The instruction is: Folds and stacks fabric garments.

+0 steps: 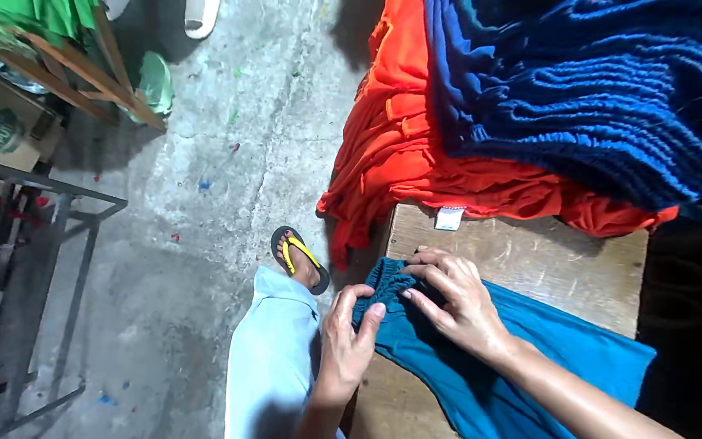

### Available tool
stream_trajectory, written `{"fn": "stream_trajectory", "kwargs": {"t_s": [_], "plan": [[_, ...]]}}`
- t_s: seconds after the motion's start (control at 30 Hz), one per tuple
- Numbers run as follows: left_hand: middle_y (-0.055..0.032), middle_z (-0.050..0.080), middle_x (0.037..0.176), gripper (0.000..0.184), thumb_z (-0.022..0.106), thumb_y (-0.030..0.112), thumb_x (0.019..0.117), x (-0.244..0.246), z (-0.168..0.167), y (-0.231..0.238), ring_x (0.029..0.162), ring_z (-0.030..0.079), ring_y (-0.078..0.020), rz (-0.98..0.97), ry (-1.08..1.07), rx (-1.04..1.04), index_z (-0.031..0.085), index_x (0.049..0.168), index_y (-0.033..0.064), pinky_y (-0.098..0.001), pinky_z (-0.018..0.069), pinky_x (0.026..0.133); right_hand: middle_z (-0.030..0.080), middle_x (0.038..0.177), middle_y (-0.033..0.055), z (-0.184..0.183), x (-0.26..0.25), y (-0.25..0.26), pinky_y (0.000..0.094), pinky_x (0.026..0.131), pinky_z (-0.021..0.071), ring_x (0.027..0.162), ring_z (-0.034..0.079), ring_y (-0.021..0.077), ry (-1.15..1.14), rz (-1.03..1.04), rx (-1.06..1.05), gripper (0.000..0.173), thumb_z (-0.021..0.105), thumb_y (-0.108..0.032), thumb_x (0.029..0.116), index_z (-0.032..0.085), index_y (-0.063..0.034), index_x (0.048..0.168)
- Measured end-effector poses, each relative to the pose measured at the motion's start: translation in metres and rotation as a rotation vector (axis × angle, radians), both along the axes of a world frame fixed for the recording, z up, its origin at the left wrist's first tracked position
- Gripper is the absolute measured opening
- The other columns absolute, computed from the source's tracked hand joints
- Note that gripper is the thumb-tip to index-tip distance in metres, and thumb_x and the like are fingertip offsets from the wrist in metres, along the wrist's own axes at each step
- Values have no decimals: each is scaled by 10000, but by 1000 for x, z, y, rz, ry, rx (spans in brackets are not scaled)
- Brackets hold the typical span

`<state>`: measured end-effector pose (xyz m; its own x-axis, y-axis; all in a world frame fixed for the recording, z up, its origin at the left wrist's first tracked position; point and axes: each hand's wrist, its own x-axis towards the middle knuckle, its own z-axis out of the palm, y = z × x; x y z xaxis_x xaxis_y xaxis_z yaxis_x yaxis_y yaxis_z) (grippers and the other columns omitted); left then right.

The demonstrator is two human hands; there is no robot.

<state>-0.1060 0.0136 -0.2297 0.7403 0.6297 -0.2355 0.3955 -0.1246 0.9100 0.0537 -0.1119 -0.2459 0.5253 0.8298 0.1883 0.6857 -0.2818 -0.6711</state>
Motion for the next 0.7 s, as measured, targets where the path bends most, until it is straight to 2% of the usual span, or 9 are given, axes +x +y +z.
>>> {"fn": "stream_trajectory", "kwargs": {"t_s": [0.2, 0.3, 0.37, 0.4, 0.43, 0.47, 0.53, 0.63, 0.7], "plan": [[-75, 678, 1147, 271, 693, 274, 950, 8, 9, 24, 1096, 623, -144, -150, 202, -135, 750, 1086, 47, -361, 503, 958, 669, 1305, 128, 3, -9, -13, 677, 1110, 307, 1374, 503, 375, -132, -66, -18, 425, 501, -423, 1032, 702, -108, 1233], [-56, 653, 1186, 197, 735, 241, 911, 14, 10, 28, 1131, 599, -125, -129, 198, -214, 756, 993, 63, -332, 504, 960, 600, 1381, 227, 23, -3, -69, 709, 1120, 294, 1381, 474, 438, -88, -332, -82, 529, 509, -412, 1031, 603, 6, 1342], [-59, 659, 1154, 176, 712, 214, 916, 15, 8, 30, 1109, 609, -127, -102, 147, -288, 745, 976, 52, -327, 515, 954, 455, 1463, 363, 27, -7, -130, 618, 1149, 320, 1408, 409, 478, 100, -635, -87, 593, 518, -296, 1042, 437, 148, 1427], [-68, 671, 1120, 178, 696, 198, 923, 14, 5, 31, 1079, 625, -135, -91, 115, -320, 740, 987, 38, -337, 525, 949, 436, 1499, 315, 26, -15, -156, 471, 1169, 349, 1423, 421, 350, 257, -823, -68, 578, 483, -242, 1057, 370, 148, 1468], [-73, 685, 1083, 186, 680, 190, 933, 13, 3, 32, 1047, 644, -142, -88, 88, -350, 730, 1009, 28, -354, 537, 945, 526, 1434, 170, 25, -23, -174, 302, 1090, 420, 1314, 512, 145, 445, -1046, -27, 504, 437, -216, 1077, 396, 91, 1474], [-65, 698, 1038, 192, 663, 189, 939, 13, 0, 33, 1003, 662, -138, -89, 69, -368, 724, 1023, 27, -358, 554, 923, 598, 1140, -18, 24, -29, -186, 167, 820, 490, 978, 583, -26, 644, -1267, 4, 389, 374, -260, 1104, 499, -15, 1379], [-54, 714, 987, 203, 634, 180, 955, 14, -4, 35, 939, 687, -133, -90, 54, -405, 710, 1053, 20, -351, 582, 872, 648, 800, -55, 27, -34, -199, 243, 584, 551, 661, 622, 31, 1060, -1496, 57, 418, 301, -424, 1115, 610, -143, 1136], [-3, 714, 910, 163, 617, 178, 939, 17, -8, 39, 863, 700, -101, -96, 65, -396, 687, 1003, 46, -310, 603, 803, 672, 971, 65, 47, -30, -193, 307, 732, 561, 817, 658, 112, 1219, -1412, 29, 330, 380, -243, 1120, 597, -32, 1249], [4, 709, 874, 126, 596, 126, 945, 20, -7, 41, 823, 699, -95, -98, 93, -373, 673, 989, 36, -296, 604, 771, 662, 792, 15, 31, -36, -200, 216, 608, 536, 652, 615, 50, 1040, -1358, 113, 191, 492, -99, 1070, 663, -15, 1049]]}}
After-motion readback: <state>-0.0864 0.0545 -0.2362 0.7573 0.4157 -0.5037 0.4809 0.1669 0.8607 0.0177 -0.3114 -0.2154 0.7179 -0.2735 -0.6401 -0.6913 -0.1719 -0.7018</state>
